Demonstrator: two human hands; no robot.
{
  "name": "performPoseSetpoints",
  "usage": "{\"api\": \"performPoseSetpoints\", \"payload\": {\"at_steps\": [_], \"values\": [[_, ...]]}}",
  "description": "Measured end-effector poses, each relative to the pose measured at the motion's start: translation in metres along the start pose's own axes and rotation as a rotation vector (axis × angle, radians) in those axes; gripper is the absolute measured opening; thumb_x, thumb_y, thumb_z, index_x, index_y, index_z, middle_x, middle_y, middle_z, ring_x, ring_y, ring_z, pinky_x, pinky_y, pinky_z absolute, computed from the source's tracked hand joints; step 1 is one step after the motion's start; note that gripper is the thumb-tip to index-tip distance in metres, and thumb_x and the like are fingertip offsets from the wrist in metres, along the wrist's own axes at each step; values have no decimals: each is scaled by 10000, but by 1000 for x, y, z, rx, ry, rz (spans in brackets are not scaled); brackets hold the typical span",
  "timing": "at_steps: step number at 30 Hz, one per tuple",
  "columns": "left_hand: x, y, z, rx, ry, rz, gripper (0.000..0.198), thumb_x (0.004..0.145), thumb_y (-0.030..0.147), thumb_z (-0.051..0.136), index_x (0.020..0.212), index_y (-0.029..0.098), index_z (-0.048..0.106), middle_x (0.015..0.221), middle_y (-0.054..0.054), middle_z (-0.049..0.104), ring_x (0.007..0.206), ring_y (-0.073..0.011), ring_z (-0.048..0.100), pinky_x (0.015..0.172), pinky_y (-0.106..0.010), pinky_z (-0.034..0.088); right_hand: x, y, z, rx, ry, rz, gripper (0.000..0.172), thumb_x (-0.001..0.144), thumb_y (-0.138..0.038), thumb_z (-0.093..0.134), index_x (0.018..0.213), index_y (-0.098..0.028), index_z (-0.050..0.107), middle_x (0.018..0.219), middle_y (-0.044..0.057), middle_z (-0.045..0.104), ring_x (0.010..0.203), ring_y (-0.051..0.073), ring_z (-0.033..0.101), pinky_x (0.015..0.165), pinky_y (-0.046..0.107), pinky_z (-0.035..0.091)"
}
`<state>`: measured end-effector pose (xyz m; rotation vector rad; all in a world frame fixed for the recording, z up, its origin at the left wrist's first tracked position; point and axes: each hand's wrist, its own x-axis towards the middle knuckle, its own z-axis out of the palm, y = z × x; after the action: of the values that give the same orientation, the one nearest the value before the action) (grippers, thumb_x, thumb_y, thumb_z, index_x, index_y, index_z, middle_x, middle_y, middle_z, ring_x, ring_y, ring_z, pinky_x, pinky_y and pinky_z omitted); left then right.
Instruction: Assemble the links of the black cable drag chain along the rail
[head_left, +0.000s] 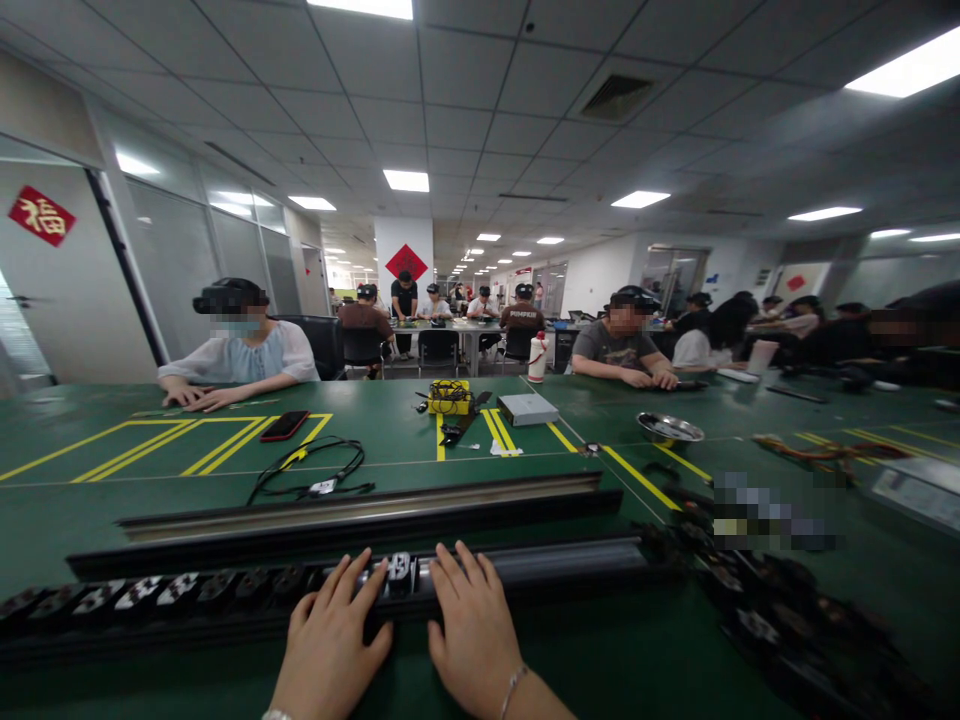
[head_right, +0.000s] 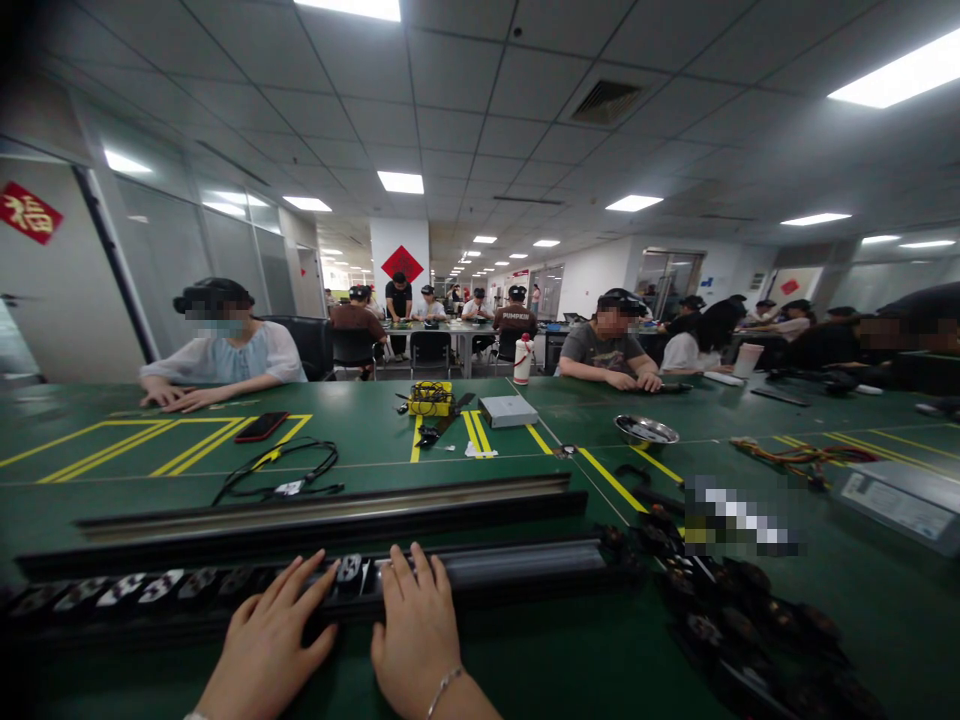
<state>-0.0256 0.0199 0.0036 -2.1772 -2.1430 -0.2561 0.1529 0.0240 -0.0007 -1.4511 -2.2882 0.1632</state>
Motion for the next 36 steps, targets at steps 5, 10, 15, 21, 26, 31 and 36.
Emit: {"api": "performPoseSetpoints", "payload": {"at_steps": [5, 10, 15, 21, 26, 31, 36], "values": [[1, 0, 0, -9, -2, 4, 537, 710, 305, 414, 1246, 300, 446, 1403, -6, 341, 1293, -224, 251, 983, -420, 222, 1, 0, 0, 0, -15, 0, 505, 828, -406, 404, 1306, -246, 379, 1417, -15, 289, 1308, 207, 176, 1070, 383, 71], [1, 1, -2, 6, -9, 8, 536, 706, 303, 421, 1242, 313, 448, 1402, -3, 343, 1292, -225, 253, 978, -420, 225, 0, 1, 3, 4, -17, 9, 506, 826, -376, 399, 1317, -259, 359, 1421, -25, 278, 1310, 206, 169, 1067, 398, 69], [1, 2, -3, 13, -13, 1, 537, 705, 301, 424, 1241, 323, 445, 1396, -6, 353, 1287, -224, 264, 970, -424, 229, 0, -1, 1, 21, -18, 9, 509, 829, -393, 398, 1318, -254, 362, 1421, -28, 276, 1312, 202, 165, 1072, 385, 55], [3, 1, -1, 5, -14, 2, 545, 698, 303, 425, 1243, 330, 441, 1400, -1, 345, 1290, -226, 251, 968, -423, 230, 1, -1, 0, -17, -35, 17, 520, 825, -391, 401, 1326, -259, 349, 1423, -23, 271, 1312, 206, 168, 1068, 390, 81], [2, 2, -3, 4, -18, -3, 540, 701, 303, 422, 1240, 337, 443, 1395, 1, 354, 1284, -228, 263, 966, -425, 229, 1, -1, -1, -31, -40, 14, 531, 814, -368, 418, 1327, -250, 350, 1422, -16, 274, 1311, 215, 171, 1068, 395, 81], [2, 2, -5, 6, -16, -4, 531, 698, 308, 427, 1228, 334, 459, 1387, -1, 368, 1279, -229, 273, 962, -424, 233, 1, -1, -1, -39, -44, 15, 520, 816, -352, 412, 1322, -247, 358, 1420, -18, 280, 1310, 208, 173, 1069, 385, 80], [2, 1, 0, 10, 22, -1, 535, 692, 307, 424, 1224, 345, 460, 1379, 4, 379, 1277, -226, 278, 946, -425, 246, 1, -1, -1, -5, -33, 10, 521, 821, -398, 404, 1320, -253, 358, 1417, -28, 286, 1309, 205, 175, 1069, 383, 72]]}}
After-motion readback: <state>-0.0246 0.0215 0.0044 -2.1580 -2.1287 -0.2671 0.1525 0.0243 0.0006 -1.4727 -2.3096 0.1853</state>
